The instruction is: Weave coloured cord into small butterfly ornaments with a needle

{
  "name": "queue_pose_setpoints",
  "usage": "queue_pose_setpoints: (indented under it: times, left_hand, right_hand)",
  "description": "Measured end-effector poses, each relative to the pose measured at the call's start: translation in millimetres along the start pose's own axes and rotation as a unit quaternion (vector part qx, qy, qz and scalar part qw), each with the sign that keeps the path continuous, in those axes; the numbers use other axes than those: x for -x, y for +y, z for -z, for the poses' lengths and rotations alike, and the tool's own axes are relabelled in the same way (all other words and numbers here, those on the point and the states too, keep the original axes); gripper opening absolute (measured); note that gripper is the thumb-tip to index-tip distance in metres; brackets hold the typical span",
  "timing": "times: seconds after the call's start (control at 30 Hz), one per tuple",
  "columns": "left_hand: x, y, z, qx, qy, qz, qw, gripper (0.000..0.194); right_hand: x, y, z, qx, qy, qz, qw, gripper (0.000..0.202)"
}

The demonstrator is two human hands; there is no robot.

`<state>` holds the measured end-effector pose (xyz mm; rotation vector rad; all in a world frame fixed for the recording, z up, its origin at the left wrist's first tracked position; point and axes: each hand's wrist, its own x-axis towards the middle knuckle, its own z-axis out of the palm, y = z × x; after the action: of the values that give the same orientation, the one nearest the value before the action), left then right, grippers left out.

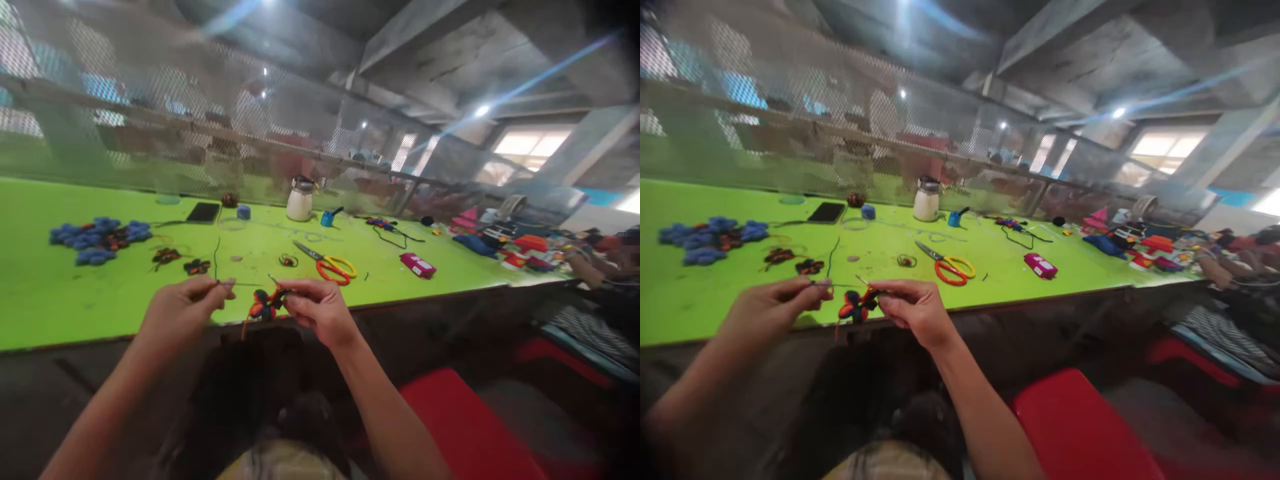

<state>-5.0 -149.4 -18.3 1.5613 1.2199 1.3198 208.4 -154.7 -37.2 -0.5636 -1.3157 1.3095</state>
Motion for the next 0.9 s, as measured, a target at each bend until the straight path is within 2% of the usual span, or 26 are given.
queue_pose_setpoints:
  times: [0.03,0.07,0.1,0.13,0.17,0.2,0.23,0.27,0.33,0.4,0.43,0.5,0.57,0.77,0.9]
  left_hand:
    - [4.1,0.6,4.3,0.023,-0.033,0.013,0.999,0.022]
    - [7.2,1.3,7.1,0.099,-0.07,0.017,0.992,0.03]
    - [9.3,2.3,7.9,0.197,-0.117,0.031,0.973,0.036]
    - [10.1,3.3,6.6,0.295,-0.141,0.044,0.944,0.038]
    - [10.0,4.1,3.5,0.377,-0.151,0.062,0.912,0.038]
    - [9.0,4.6,-1.0,0.438,-0.137,0.075,0.885,0.037]
    - [7.7,4.5,-6.0,0.478,-0.113,0.09,0.866,0.036]
    - [6.4,3.9,-11.1,0.489,-0.091,0.101,0.862,0.034]
    - [4.9,1.6,-18.9,0.46,-0.033,0.092,0.883,0.029]
    - [5.7,-0.1,-22.7,0.395,-0.012,0.096,0.913,0.007]
    - [6.9,-0.2,-23.4,0.362,-0.026,0.104,0.926,0.01]
    - [10.3,1.2,-23.9,0.313,-0.085,0.123,0.938,0.041]
    - [13.6,3.2,-24.6,0.293,-0.12,0.123,0.941,0.057]
    - [16.1,1.9,-26.2,0.29,-0.066,0.104,0.949,0.064]
    - [18.0,-2.7,-23.5,0.293,-0.073,0.117,0.946,0.077]
  right_hand:
    - [0.6,3.5,0.2,0.002,-0.004,-0.001,1.0,0.023]
    - [0.5,7.4,0.4,0.004,-0.004,-0.003,1.0,0.023]
    - [0.0,11.5,0.3,0.008,-0.006,-0.008,1.0,0.023]
    - [-0.8,15.3,0.0,0.012,-0.008,-0.016,1.0,0.023]
    - [-1.5,18.6,-0.7,0.017,-0.01,-0.024,1.0,0.023]
    - [-2.0,21.1,-1.6,0.021,-0.012,-0.028,0.999,0.023]
    - [-1.9,22.7,-2.6,0.023,-0.013,-0.031,0.999,0.023]
    - [-1.3,23.3,-3.7,0.022,-0.012,-0.031,0.999,0.023]
    - [1.2,22.0,-5.4,0.014,-0.01,-0.03,0.999,0.023]
    - [4.4,18.3,-6.4,0.008,-0.009,-0.034,0.999,0.023]
    - [5.7,16.1,-6.7,0.007,-0.009,-0.036,0.999,0.023]
    - [6.7,12.3,-7.5,0.007,-0.01,-0.038,0.999,0.023]
    - [6.1,10.1,-9.0,0.004,-0.009,-0.039,0.999,0.023]
    - [6.3,13.8,-13.8,0.011,-0.008,-0.064,0.998,0.026]
    - [9.9,16.6,-12.1,0.019,-0.015,-0.102,0.995,0.027]
